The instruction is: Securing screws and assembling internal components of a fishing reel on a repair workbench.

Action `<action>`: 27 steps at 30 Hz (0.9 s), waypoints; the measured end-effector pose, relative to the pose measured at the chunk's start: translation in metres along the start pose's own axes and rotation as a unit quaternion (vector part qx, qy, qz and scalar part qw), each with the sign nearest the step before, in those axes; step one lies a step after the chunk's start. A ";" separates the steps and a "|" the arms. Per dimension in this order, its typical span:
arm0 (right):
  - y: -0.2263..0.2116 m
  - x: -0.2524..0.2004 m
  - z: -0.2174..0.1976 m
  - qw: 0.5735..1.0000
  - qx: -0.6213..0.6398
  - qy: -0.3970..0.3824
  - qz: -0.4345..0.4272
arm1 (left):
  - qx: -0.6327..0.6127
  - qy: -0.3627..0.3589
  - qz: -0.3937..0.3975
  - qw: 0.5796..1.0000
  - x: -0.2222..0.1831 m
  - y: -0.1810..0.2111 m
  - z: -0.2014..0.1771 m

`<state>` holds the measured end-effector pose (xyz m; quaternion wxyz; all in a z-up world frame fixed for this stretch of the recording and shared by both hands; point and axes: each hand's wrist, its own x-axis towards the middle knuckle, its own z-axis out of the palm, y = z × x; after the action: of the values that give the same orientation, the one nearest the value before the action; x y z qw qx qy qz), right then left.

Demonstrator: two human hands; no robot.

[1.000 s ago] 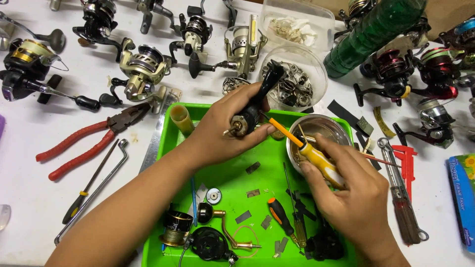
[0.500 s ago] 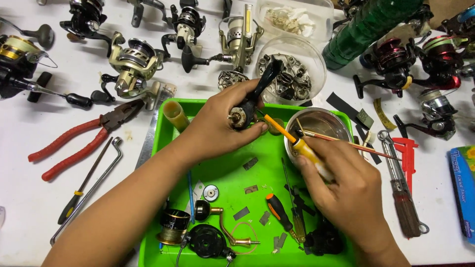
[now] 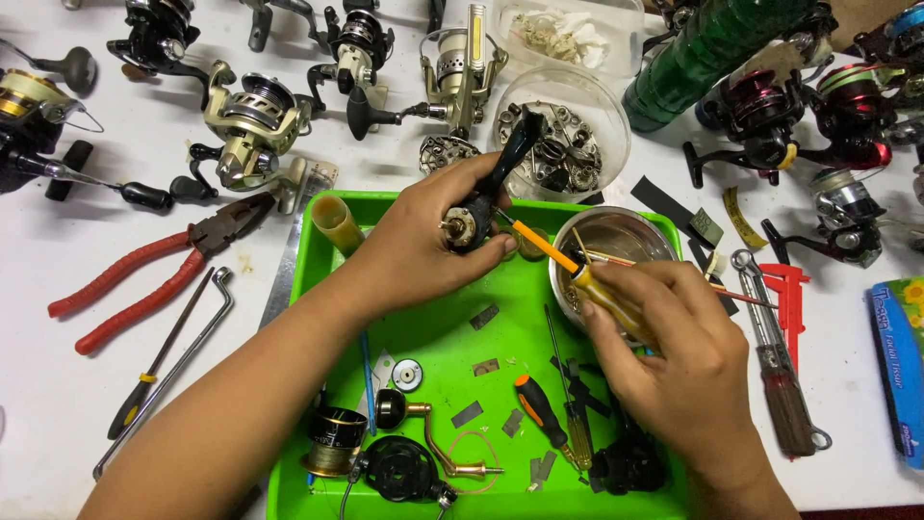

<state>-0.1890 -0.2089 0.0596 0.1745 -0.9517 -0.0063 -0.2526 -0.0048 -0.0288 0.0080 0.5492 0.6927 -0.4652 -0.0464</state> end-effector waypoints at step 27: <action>0.004 0.006 -0.036 0.992 0.073 -0.080 0.059 | 0.025 -0.077 -0.003 0.997 0.003 0.019 0.006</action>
<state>-0.2009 -0.2256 0.0903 0.2575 -0.9521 0.0177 -0.1640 -0.0179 -0.0343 0.0220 0.4940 0.7020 -0.5050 -0.0902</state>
